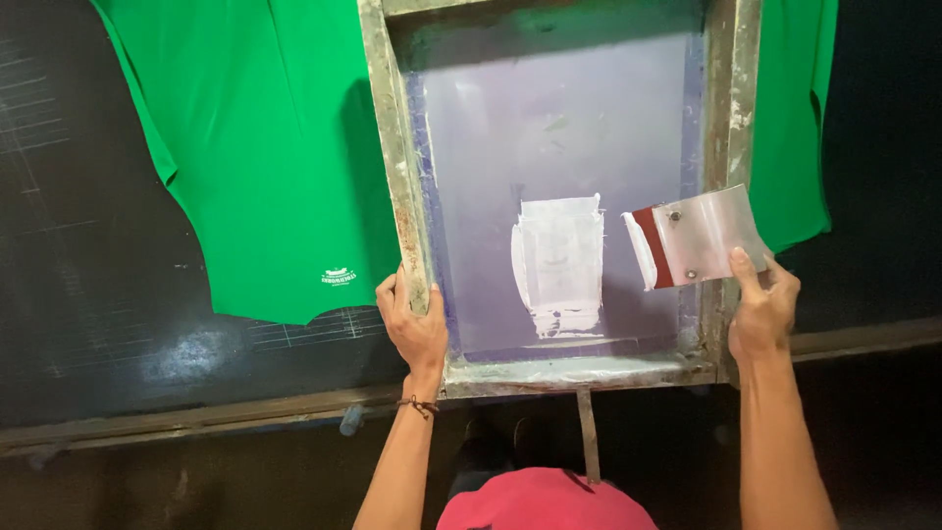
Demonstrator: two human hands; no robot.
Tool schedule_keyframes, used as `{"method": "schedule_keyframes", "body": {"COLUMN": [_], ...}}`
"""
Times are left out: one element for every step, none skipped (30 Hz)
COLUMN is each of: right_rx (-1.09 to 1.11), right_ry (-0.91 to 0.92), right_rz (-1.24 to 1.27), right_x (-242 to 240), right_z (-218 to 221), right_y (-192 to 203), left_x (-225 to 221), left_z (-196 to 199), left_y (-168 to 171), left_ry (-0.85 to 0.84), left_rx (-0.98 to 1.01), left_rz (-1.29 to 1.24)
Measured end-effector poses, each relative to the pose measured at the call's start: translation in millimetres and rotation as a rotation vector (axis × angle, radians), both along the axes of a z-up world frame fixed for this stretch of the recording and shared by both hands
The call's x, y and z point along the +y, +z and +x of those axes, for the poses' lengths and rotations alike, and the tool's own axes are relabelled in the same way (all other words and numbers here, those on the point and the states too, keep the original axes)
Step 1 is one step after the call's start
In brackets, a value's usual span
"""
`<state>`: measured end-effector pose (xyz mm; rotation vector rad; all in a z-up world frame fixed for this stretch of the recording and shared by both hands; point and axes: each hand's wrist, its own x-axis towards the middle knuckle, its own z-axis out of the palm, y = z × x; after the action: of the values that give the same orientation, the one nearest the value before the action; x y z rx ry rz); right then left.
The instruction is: Using a squeegee to apply white ink to green t-shirts through a screen printing frame.
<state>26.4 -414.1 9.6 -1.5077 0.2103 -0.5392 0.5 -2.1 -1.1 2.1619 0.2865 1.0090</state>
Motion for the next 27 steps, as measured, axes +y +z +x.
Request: {"method": "schedule_keyframes", "body": {"right_rx": [0.003, -0.004, -0.01, -0.007, -0.003, 0.0, 0.002, -0.001, -0.004, 0.001, 0.004, 0.004, 0.005, -0.003, -0.012, -0.009, -0.007, -0.002, 0.002, 0.004, 0.006, 0.01, -0.004, -0.014, -0.008, -0.014, -0.019], "right_ry": [0.001, 0.003, 0.005, 0.004, 0.012, 0.019, 0.017, 0.018, 0.02, 0.018, 0.018, 0.016, 0.013, 0.017, 0.02, 0.016, 0.016, 0.016, 0.012, 0.015, 0.018, 0.017, 0.02, 0.024, 0.025, 0.027, 0.029], "right_rz": [-0.001, -0.005, -0.009, -0.009, -0.002, 0.004, 0.004, 0.024, 0.043, 0.043, 0.037, 0.032, 0.032, 0.035, 0.039, 0.039, 0.038, 0.04, 0.043, 0.051, 0.059, 0.06, 0.034, 0.01, 0.012, 0.009, 0.005], "right_x": [-1.0, -1.5, -2.2, -0.9, 0.4, 1.5, 1.6, 1.4, 1.1, 1.1, 0.9, 0.1, -1.0, -1.8, -2.4, 0.2, 2.3, 4.6, 4.7, 5.2, 5.7, 4.5, 3.8, 4.0, 2.9, 1.3, -0.2], "right_z": [-0.7, 0.5, 1.7, 0.6, -0.5, -1.7, -3.4, -2.5, -1.4, -1.5, -1.3, -0.1, 1.4, 1.2, 1.3, -0.1, -1.3, -3.4, -3.9, -4.6, -5.6, -5.0, -4.4, -5.1, -4.3, -3.0, -1.2], "right_y": [-1.4, -2.3, -3.1, 0.4, 3.7, 6.9, 4.8, 3.9, 3.1, 4.1, 4.9, 5.2, 2.8, 0.5, -1.7, 2.7, 6.9, 9.9, 12.5, 13.7, 14.7, 14.1, 13.7, 12.5, 9.0, 6.0, 3.4], "left_x": [-0.8, -1.1, -1.5, -1.1, -0.5, -0.4, 0.0, 0.1, 0.1, 0.0, -0.3, -1.2, -1.5, -1.4, -1.2, -0.8, -0.7, -0.6, -0.3, 0.4, 1.1, 0.2, -0.3, 0.2, 0.7, 0.7, 0.9], "left_z": [-2.0, -1.8, -1.6, -0.9, -0.4, 0.5, -1.4, -0.7, 0.1, -0.7, -1.3, 0.0, 0.3, -0.5, -1.1, -1.2, -1.2, -2.3, -0.5, 0.0, 0.3, 0.7, 1.2, -0.3, -2.1, -1.6, -0.5], "left_y": [0.5, 2.1, 3.9, 2.8, 1.4, -0.7, -2.4, -3.2, -3.8, -1.7, 0.1, 1.6, 1.8, 2.2, 2.6, 2.8, 2.8, 2.6, 0.1, -2.8, -5.8, -5.3, -4.7, -4.0, -4.1, -3.5, -2.5], "left_ry": [0.001, 0.002, 0.002, 0.002, 0.005, 0.008, 0.006, 0.009, 0.013, 0.012, 0.008, 0.003, 0.0, 0.002, 0.005, 0.001, 0.001, 0.0, -0.003, -0.005, -0.007, -0.008, -0.013, -0.016, -0.016, -0.017, -0.019], "left_rx": [0.003, 0.006, 0.008, 0.012, 0.017, 0.021, 0.023, 0.018, 0.013, 0.018, 0.02, 0.018, 0.019, 0.012, 0.004, 0.007, 0.002, -0.002, 0.003, 0.001, 0.0, 0.004, -0.003, -0.007, -0.001, -0.004, -0.008], "left_rz": [-0.001, -0.006, -0.011, -0.011, -0.013, -0.017, -0.018, -0.012, -0.007, -0.008, -0.001, 0.007, 0.006, 0.006, 0.006, 0.006, 0.016, 0.028, 0.03, 0.025, 0.019, 0.02, 0.024, 0.029, 0.032, 0.023, 0.014]}}
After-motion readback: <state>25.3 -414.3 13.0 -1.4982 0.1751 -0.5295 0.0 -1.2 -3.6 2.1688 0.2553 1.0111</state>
